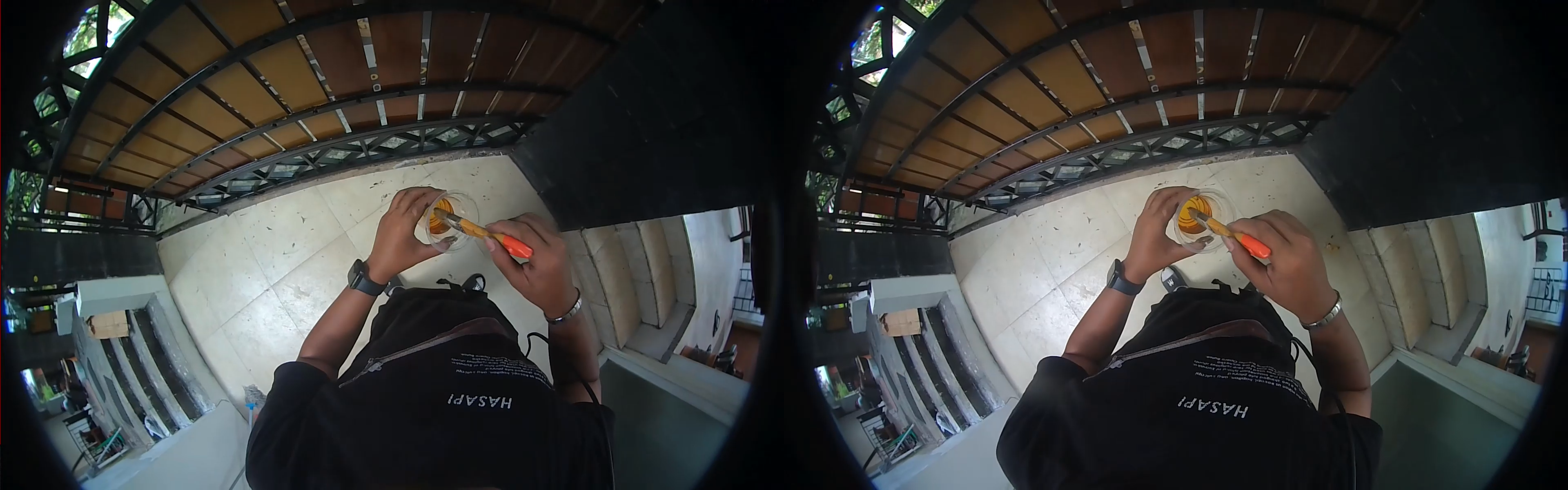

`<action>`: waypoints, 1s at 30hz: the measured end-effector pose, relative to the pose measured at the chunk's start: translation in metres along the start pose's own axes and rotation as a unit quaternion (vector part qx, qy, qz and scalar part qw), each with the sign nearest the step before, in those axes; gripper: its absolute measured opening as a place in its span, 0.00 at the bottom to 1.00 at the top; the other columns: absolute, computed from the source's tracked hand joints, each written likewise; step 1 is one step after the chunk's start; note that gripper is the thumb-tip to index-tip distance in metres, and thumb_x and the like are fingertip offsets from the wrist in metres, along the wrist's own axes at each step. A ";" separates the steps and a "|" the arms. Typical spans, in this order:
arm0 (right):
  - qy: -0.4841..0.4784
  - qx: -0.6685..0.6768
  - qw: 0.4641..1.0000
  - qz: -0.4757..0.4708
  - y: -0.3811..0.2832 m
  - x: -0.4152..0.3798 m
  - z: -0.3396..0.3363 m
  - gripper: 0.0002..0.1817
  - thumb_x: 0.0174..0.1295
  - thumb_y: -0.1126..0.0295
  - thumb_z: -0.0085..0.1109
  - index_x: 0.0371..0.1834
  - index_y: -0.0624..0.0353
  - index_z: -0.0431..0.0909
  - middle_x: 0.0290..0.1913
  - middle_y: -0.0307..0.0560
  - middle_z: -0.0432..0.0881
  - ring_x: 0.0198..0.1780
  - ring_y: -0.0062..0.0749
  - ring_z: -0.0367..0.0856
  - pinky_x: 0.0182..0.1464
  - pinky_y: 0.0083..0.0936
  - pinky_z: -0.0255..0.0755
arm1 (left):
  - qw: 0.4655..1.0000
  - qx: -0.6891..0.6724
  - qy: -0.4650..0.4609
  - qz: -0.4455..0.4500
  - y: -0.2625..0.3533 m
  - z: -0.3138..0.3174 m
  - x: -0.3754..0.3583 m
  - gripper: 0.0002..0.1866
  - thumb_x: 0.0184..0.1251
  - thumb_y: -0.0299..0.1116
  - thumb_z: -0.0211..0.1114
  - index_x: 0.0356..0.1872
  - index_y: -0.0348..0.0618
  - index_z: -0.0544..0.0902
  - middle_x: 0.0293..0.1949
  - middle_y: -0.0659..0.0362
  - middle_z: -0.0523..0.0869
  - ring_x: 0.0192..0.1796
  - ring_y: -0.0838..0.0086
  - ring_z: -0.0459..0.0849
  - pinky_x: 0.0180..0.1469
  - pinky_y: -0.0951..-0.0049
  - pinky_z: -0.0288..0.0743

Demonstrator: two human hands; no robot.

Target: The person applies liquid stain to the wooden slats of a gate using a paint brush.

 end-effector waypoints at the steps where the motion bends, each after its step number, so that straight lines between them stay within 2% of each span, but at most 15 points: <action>1: 0.004 0.014 1.000 -0.009 0.005 -0.004 0.001 0.10 0.56 0.74 0.69 0.40 0.62 0.82 0.32 0.49 0.83 0.32 0.40 0.81 0.34 0.30 0.75 | 1.000 0.006 0.004 -0.001 0.007 0.004 0.001 0.41 0.39 0.40 0.80 0.61 0.44 0.77 0.58 0.52 0.78 0.62 0.56 0.74 0.63 0.59 0.72; 3: 0.009 0.032 0.999 -0.022 0.018 -0.012 -0.002 0.09 0.57 0.75 0.68 0.40 0.62 0.82 0.32 0.50 0.83 0.31 0.39 0.81 0.33 0.28 0.74 | 1.000 -0.018 0.013 -0.006 0.022 0.013 0.003 0.40 0.39 0.40 0.81 0.61 0.45 0.77 0.58 0.51 0.79 0.62 0.54 0.75 0.65 0.58 0.69; 6: 0.002 0.032 0.999 -0.024 0.036 -0.029 -0.020 0.11 0.56 0.73 0.70 0.40 0.62 0.81 0.31 0.49 0.83 0.32 0.42 0.81 0.35 0.34 0.75 | 1.000 0.003 0.023 -0.012 0.040 0.034 0.005 0.41 0.39 0.40 0.81 0.61 0.44 0.77 0.58 0.51 0.79 0.62 0.53 0.75 0.65 0.57 0.69; 10: 0.065 0.093 0.993 -0.008 0.062 -0.059 -0.083 0.08 0.58 0.75 0.67 0.39 0.63 0.82 0.30 0.48 0.83 0.29 0.37 0.82 0.34 0.28 0.75 | 0.999 0.018 0.033 -0.031 0.062 0.062 0.011 0.42 0.38 0.40 0.81 0.62 0.43 0.76 0.58 0.50 0.78 0.62 0.54 0.75 0.65 0.58 0.70; 12: 0.092 0.126 0.988 -0.003 0.084 -0.078 -0.103 0.07 0.59 0.76 0.66 0.39 0.63 0.82 0.30 0.48 0.83 0.29 0.34 0.82 0.34 0.25 0.75 | 0.996 -0.035 0.057 -0.062 0.068 0.076 0.014 0.42 0.38 0.38 0.82 0.61 0.42 0.76 0.58 0.49 0.78 0.61 0.56 0.77 0.63 0.59 0.71; 14: 0.126 0.200 0.969 0.071 0.131 -0.102 -0.100 0.06 0.60 0.77 0.64 0.40 0.64 0.82 0.30 0.47 0.84 0.29 0.28 0.82 0.33 0.22 0.73 | 0.992 -0.077 0.065 -0.073 0.074 0.096 0.016 0.42 0.39 0.38 0.82 0.62 0.41 0.76 0.57 0.49 0.78 0.59 0.57 0.78 0.61 0.62 0.74; 16: 0.143 0.224 0.960 0.091 0.158 -0.122 -0.097 0.05 0.61 0.77 0.63 0.39 0.66 0.82 0.31 0.48 0.85 0.30 0.25 0.82 0.34 0.20 0.73 | 0.986 -0.121 0.070 -0.089 0.081 0.113 0.020 0.42 0.40 0.38 0.82 0.62 0.39 0.75 0.57 0.50 0.78 0.58 0.59 0.79 0.58 0.64 0.77; 18: 0.213 0.323 0.904 0.184 0.194 -0.147 -0.100 0.05 0.62 0.76 0.62 0.39 0.66 0.82 0.30 0.45 0.84 0.29 0.22 0.80 0.33 0.20 0.72 | 0.986 -0.118 0.060 -0.098 0.091 0.131 0.024 0.42 0.39 0.35 0.82 0.62 0.39 0.75 0.57 0.50 0.78 0.57 0.61 0.80 0.56 0.66 0.78; 22: 0.200 0.263 0.929 0.167 0.207 -0.167 -0.122 0.05 0.62 0.76 0.62 0.39 0.66 0.82 0.30 0.43 0.83 0.28 0.21 0.77 0.32 0.19 0.70 | 0.992 -0.069 0.047 -0.096 0.103 0.152 0.034 0.41 0.40 0.34 0.81 0.62 0.39 0.75 0.58 0.50 0.77 0.58 0.60 0.80 0.57 0.66 0.78; 25: 0.212 0.230 0.943 0.115 0.207 -0.163 -0.130 0.05 0.63 0.76 0.61 0.38 0.66 0.81 0.30 0.42 0.82 0.28 0.20 0.75 0.31 0.19 0.68 | 0.995 -0.055 0.032 -0.083 0.104 0.162 0.044 0.41 0.41 0.35 0.81 0.62 0.39 0.75 0.59 0.49 0.77 0.57 0.60 0.80 0.56 0.66 0.78; 27: 0.250 0.320 0.897 0.174 0.233 -0.174 -0.122 0.04 0.63 0.76 0.61 0.38 0.66 0.81 0.30 0.43 0.81 0.29 0.21 0.76 0.32 0.19 0.68 | 0.994 -0.068 0.028 -0.078 0.099 0.165 0.054 0.42 0.41 0.35 0.81 0.62 0.39 0.75 0.59 0.49 0.77 0.57 0.59 0.80 0.55 0.66 0.79; 30: 0.230 0.303 0.903 0.202 0.240 -0.162 -0.117 0.05 0.64 0.76 0.61 0.38 0.68 0.81 0.32 0.44 0.81 0.31 0.22 0.77 0.35 0.20 0.71 | 0.995 -0.075 0.016 -0.070 0.088 0.167 0.070 0.41 0.41 0.36 0.81 0.62 0.37 0.75 0.59 0.49 0.77 0.58 0.59 0.80 0.55 0.66 0.79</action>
Point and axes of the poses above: each hand's wrist, its own x-axis towards the middle knuckle, its own z-axis out of the palm, y = z × x, the point moved 10 cm from there along x, towards the middle knuckle
